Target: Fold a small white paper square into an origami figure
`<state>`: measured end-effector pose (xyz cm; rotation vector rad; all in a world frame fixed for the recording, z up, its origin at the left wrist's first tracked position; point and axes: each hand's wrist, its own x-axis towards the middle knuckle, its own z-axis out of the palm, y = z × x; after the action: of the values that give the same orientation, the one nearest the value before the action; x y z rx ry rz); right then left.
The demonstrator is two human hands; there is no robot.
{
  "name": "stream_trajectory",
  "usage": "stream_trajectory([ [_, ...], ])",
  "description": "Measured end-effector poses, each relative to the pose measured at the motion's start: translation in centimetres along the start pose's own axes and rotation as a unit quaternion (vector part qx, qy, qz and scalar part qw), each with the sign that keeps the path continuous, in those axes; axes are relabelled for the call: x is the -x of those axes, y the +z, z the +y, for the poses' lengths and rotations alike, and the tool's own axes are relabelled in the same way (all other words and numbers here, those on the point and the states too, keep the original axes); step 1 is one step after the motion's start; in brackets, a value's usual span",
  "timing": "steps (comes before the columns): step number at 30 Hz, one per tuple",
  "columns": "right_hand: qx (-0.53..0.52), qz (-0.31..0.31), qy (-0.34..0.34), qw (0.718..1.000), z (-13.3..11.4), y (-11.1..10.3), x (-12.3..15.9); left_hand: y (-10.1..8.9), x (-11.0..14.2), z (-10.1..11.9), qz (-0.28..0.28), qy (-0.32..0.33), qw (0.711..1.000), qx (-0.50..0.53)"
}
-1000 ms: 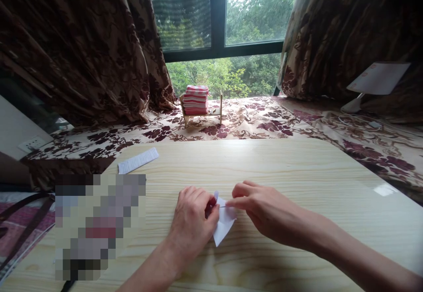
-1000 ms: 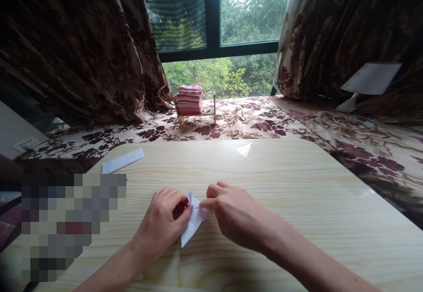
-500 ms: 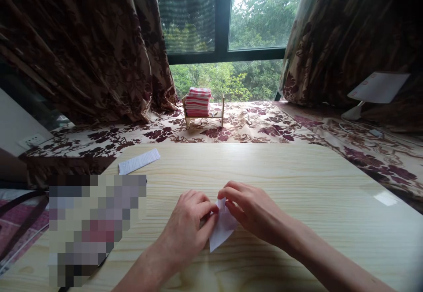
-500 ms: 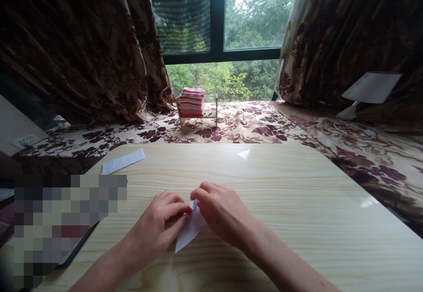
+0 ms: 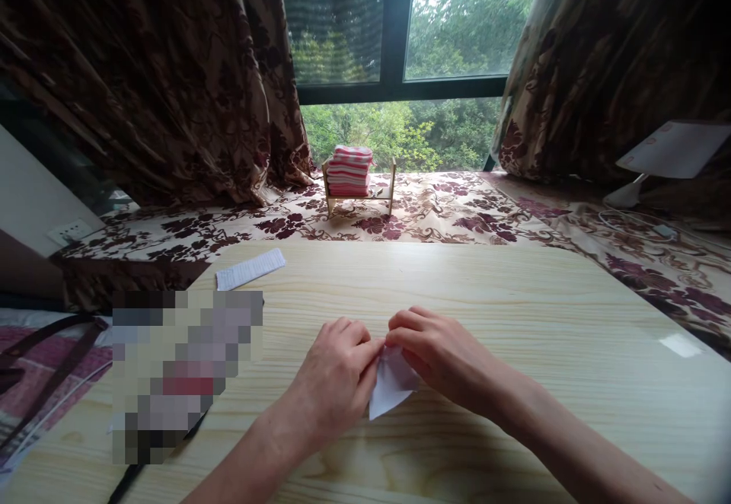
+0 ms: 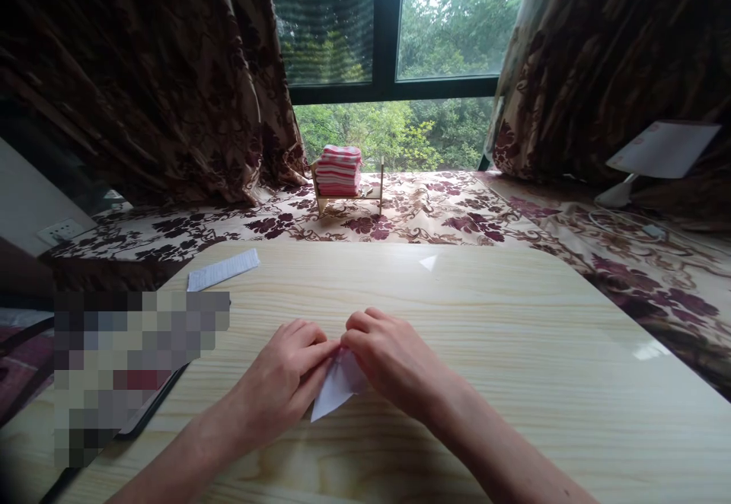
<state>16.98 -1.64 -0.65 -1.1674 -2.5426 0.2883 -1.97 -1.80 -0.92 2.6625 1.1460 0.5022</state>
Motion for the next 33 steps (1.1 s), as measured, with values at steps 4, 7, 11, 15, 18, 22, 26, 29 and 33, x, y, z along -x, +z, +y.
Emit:
stream_trajectory([
  [4, 0.009, -0.023, 0.006, 1.000, -0.3, -0.3, -0.1, 0.0, 0.0, 0.2, -0.009, 0.032, 0.994, -0.105],
  [7, 0.017, -0.038, 0.011, 0.999, -0.5, -0.5, -0.2, -0.1, 0.4, 0.2, -0.011, 0.063, 0.986, -0.156],
  [11, 0.014, -0.042, 0.014, 0.999, -0.7, -0.7, -0.2, -1.0, 1.6, -0.1, -0.016, 0.081, 0.982, -0.169],
  [15, 0.008, -0.037, 0.018, 0.999, -0.7, -0.7, -0.2, -3.1, 2.1, -0.5, -0.028, 0.062, 0.992, -0.108],
  [18, 0.004, -0.026, 0.011, 1.000, -0.5, -0.4, 0.0, -4.3, 1.2, -0.5, 0.023, 0.023, 0.999, -0.043],
  [22, 0.001, -0.011, 0.012, 1.000, -0.1, -0.2, 0.2, -3.3, -0.6, 0.6, 0.028, -0.006, 1.000, 0.009],
  [26, -0.009, 0.002, 0.026, 1.000, 0.2, -0.2, 0.4, -1.1, -1.5, 1.8, 0.012, -0.091, 0.993, 0.075],
  [29, -0.020, 0.011, 0.028, 0.999, 0.4, -0.1, 0.4, -0.1, -1.5, 2.0, 0.015, -0.114, 0.991, 0.071],
  [33, -0.045, 0.049, 0.048, 0.997, 1.1, 0.0, 1.0, 0.6, -1.1, 1.5, 0.031, -0.101, 0.992, 0.075],
])
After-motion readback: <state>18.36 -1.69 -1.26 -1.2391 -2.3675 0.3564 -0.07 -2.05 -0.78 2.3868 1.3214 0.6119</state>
